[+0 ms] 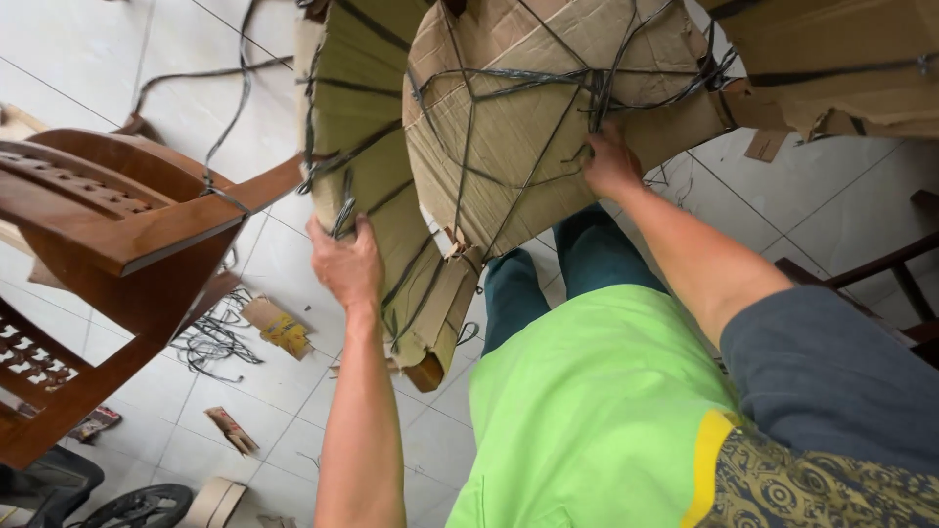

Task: Wrapping wooden chair components with protective cardboard and securing them with hand-tied plastic straps.

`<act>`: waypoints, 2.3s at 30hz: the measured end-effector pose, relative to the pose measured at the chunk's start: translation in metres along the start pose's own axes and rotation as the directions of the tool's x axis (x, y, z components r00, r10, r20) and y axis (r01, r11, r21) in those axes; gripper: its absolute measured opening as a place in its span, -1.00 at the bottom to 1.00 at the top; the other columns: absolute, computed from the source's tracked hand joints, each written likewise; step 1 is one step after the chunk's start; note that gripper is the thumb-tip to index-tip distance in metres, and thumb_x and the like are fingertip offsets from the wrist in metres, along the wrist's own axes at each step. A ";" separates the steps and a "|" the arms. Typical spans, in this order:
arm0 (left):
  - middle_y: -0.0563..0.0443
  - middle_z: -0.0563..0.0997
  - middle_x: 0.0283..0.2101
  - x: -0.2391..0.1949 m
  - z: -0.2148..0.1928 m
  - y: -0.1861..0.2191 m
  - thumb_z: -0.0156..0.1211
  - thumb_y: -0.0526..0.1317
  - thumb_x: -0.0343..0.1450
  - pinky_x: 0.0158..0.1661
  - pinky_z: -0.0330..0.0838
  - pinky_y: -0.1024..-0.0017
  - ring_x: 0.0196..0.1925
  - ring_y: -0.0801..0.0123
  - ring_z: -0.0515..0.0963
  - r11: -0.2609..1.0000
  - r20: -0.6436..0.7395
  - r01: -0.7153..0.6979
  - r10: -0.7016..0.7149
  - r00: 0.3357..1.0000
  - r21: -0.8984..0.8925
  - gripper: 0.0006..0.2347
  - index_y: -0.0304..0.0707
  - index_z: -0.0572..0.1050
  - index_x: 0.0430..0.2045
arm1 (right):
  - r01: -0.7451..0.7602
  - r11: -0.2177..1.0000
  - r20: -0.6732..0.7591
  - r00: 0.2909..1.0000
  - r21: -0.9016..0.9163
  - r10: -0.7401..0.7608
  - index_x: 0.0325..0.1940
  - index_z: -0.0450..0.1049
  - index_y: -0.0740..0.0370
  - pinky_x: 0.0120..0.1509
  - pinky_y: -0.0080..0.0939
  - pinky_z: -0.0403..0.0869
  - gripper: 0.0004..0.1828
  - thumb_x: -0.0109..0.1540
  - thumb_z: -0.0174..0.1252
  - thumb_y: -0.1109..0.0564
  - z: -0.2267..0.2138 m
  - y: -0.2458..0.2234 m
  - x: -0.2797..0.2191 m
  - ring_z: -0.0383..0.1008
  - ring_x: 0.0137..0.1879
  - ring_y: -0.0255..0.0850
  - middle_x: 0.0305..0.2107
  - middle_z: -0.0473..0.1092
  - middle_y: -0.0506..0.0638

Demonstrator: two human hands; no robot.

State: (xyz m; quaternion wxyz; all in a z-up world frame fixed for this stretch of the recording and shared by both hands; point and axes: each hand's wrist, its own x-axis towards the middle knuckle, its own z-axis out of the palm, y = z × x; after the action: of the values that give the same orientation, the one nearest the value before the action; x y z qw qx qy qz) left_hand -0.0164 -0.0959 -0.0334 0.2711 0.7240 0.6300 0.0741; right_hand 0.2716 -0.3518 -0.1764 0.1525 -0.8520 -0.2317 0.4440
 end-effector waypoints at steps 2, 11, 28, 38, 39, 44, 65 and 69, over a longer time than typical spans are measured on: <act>-0.26 0.67 -0.16 -0.002 0.000 -0.001 0.33 -0.18 0.45 0.00 0.53 -0.11 -0.11 -0.16 0.68 0.999 -0.025 0.012 -0.011 1.000 0.030 -0.66 -0.24 0.43 0.06 | -0.019 0.999 0.079 0.997 -0.041 0.022 0.42 0.32 0.37 0.37 0.36 0.37 -0.49 0.40 -0.01 0.13 -0.012 -0.010 0.024 0.13 0.46 0.40 0.41 -0.05 0.40; -0.13 0.65 -0.29 -0.004 0.008 -0.010 0.42 -0.05 0.32 -0.14 0.56 -0.07 -0.22 -0.21 0.68 0.977 -0.156 0.051 -0.018 0.988 0.207 -0.63 -0.01 0.45 -0.04 | -0.070 0.983 0.245 0.963 -0.168 0.111 0.64 -0.07 0.40 0.42 0.33 0.36 -0.32 0.43 -0.21 0.16 0.028 0.010 0.087 0.07 0.54 0.37 0.53 -0.41 0.35; -0.24 0.68 -0.15 0.002 0.011 -0.019 0.38 -0.03 0.32 -0.08 0.53 -0.17 -0.09 -0.25 0.67 0.986 -0.126 -0.010 0.031 0.992 0.164 -0.57 -0.09 0.43 0.03 | 0.753 0.555 -0.332 0.453 -0.355 -0.827 0.23 0.51 0.17 0.35 0.04 0.33 -0.51 0.21 0.16 0.10 -0.008 -0.146 -0.089 0.41 0.28 -0.01 0.18 0.44 0.00; -0.25 0.34 0.31 -0.099 0.014 0.062 0.12 -0.10 0.51 0.35 0.17 -0.05 0.38 -0.07 0.36 0.874 -0.301 -0.232 0.105 0.948 -0.427 -0.59 -0.22 0.33 0.25 | 0.905 0.425 -0.213 0.415 -0.001 -0.885 0.21 0.51 0.32 0.33 0.14 0.37 -0.58 0.26 0.11 0.22 -0.033 -0.150 -0.128 0.43 0.26 0.16 0.17 0.44 0.18; -0.25 0.41 0.21 -0.114 0.019 0.068 0.08 0.00 0.54 0.35 0.14 0.06 0.32 -0.01 0.42 0.705 -0.138 -0.157 0.085 0.987 -0.691 -0.58 -0.26 0.38 0.22 | 0.818 0.480 -0.191 0.551 0.317 -0.812 0.24 0.51 0.35 0.31 0.22 0.41 -0.56 0.25 0.17 0.27 -0.029 -0.148 -0.126 0.44 0.26 0.27 0.14 0.46 0.28; -0.13 0.57 -0.01 -0.101 0.036 0.100 0.21 -0.10 0.40 0.16 0.18 0.21 0.12 0.19 0.39 0.697 0.449 0.038 0.418 0.790 -0.716 -0.66 -0.18 0.41 0.02 | 0.051 0.307 0.092 0.895 0.950 -0.436 0.26 0.45 0.36 0.08 -0.41 0.63 -0.52 0.24 0.01 0.29 -0.073 -0.173 -0.119 0.60 0.04 -0.30 0.08 0.51 0.06; 0.21 0.19 -0.71 0.013 0.042 0.090 -0.08 -0.08 0.57 -0.72 -0.12 0.52 -0.73 0.55 0.06 -0.314 0.524 0.490 -0.031 0.851 -0.813 -0.73 -0.16 0.41 -0.51 | -0.321 0.467 0.547 0.662 0.824 -0.511 -0.25 0.46 0.18 0.04 0.03 0.60 -0.72 0.46 -0.06 0.06 -0.116 -0.143 -0.127 0.45 -0.40 -0.20 -0.66 0.22 -0.15; 0.19 0.15 -0.70 0.019 0.046 0.083 -0.10 -0.08 0.57 -0.72 -0.14 0.51 -0.74 0.53 0.03 -0.338 0.533 0.478 -0.089 0.842 -0.811 -0.74 -0.15 0.39 -0.50 | -0.333 0.399 0.512 0.671 0.855 -0.536 -0.21 0.44 0.21 0.03 0.07 0.60 -0.71 0.49 -0.09 0.06 -0.115 -0.134 -0.119 0.45 -0.33 -0.15 -0.61 0.23 -0.10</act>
State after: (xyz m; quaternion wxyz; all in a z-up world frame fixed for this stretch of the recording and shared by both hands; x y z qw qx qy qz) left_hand 0.0799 -0.0964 -0.0362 0.8129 0.0460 0.4448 0.3731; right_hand 0.2729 -0.3076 0.0318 0.5136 -0.3495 -0.0486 0.7821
